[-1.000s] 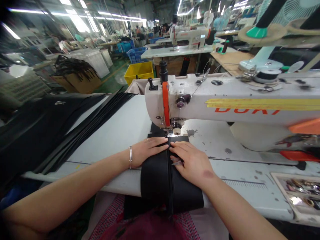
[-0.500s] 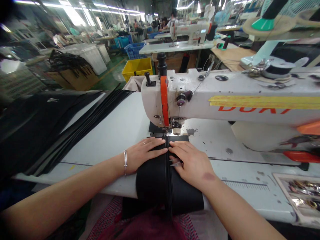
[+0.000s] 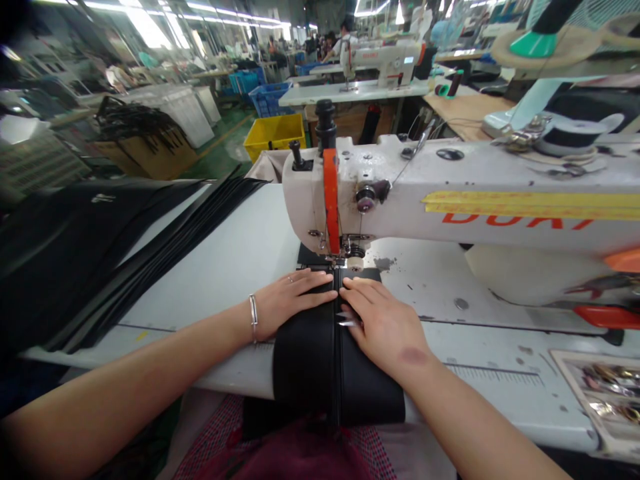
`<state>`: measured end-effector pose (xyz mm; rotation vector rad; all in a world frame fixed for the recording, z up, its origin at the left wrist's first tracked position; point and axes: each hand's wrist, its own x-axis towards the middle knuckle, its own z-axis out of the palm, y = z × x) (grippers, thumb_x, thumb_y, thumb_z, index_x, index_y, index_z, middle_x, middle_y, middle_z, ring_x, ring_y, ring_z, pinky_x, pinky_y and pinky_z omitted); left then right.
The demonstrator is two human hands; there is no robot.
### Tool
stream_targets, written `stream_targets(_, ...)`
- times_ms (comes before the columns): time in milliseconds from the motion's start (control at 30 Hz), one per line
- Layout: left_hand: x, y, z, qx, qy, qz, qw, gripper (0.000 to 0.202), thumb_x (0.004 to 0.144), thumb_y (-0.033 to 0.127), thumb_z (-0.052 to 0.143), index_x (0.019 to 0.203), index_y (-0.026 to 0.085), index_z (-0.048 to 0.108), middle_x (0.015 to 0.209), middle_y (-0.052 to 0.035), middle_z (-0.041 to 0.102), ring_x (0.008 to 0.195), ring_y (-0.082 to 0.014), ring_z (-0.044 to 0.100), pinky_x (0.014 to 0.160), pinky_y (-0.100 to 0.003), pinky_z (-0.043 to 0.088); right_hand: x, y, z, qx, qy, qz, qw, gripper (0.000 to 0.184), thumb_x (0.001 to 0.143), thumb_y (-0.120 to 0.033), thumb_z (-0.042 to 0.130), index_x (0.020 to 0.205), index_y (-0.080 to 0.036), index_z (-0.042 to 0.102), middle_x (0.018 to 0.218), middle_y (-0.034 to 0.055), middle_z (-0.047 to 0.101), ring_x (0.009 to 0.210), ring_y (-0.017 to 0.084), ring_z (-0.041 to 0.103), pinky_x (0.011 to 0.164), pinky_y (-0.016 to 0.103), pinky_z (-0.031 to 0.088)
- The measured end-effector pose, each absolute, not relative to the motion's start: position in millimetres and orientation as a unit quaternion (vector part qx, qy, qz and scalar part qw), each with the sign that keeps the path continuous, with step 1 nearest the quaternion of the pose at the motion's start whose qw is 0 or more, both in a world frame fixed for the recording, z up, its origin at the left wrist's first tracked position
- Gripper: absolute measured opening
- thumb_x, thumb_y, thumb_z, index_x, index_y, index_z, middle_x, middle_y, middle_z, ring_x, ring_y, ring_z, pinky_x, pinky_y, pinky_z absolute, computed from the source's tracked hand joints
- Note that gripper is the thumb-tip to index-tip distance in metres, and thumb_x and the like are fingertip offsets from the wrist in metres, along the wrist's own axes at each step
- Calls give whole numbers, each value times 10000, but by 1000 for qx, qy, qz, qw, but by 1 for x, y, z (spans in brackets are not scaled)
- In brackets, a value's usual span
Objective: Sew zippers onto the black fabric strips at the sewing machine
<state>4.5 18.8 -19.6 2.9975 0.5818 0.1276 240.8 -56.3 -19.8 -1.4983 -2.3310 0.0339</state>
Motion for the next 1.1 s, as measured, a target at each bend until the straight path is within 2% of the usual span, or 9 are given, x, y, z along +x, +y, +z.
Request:
stream_targets(367, 5, 24, -18, 978, 194, 44, 70, 590, 875, 172, 494, 1431, 246, 311, 1508, -65, 274, 1394, -227, 244, 1172, -442, 175, 239, -54, -18, -540, -826, 3, 161, 323, 928, -248, 447, 1232, -217, 553, 1323, 30, 535, 1225, 213, 458, 941, 393, 491)
stream_targets(667, 4, 26, -21, 975, 198, 63, 79, 627, 853, 270, 550, 1434, 258, 314, 1485, -77, 294, 1382, -229, 265, 1174, -427, 171, 241, -53, -13, -531, -836, 22, 135, 358, 909, -230, 464, 1261, -212, 532, 1366, 24, 490, 1254, 204, 422, 1012, 392, 438)
stream_targets(933, 6, 37, -19, 970, 203, 78, 108, 716, 778, 242, 619, 1436, 250, 337, 1465, -92, 324, 1373, -263, 272, 1164, -450, 183, 240, -44, -16, -532, -833, 17, 147, 386, 904, -218, 470, 1287, -199, 508, 1377, 36, 480, 1266, 219, 408, 1012, 400, 425)
stream_targets(1000, 6, 44, -15, 962, 212, 86, 147, 678, 761, 240, 635, 1399, 255, 409, 1456, -68, 356, 1362, -247, 300, 1166, -412, 194, 243, -40, -15, -531, -832, 25, 158, 391, 893, -208, 480, 1283, -214, 514, 1360, 36, 498, 1256, 227, 419, 996, 401, 426)
stream_targets(1100, 5, 62, -3, 934, 285, 97, 193, 436, 839, 157, 497, 1255, 263, 570, 1351, -2, 501, 1268, -154, 433, 1115, -276, 293, 248, -30, -11, -540, -824, 49, 165, 295, 881, -220, 499, 1158, -251, 595, 1224, 32, 591, 1167, 234, 491, 945, 386, 434)
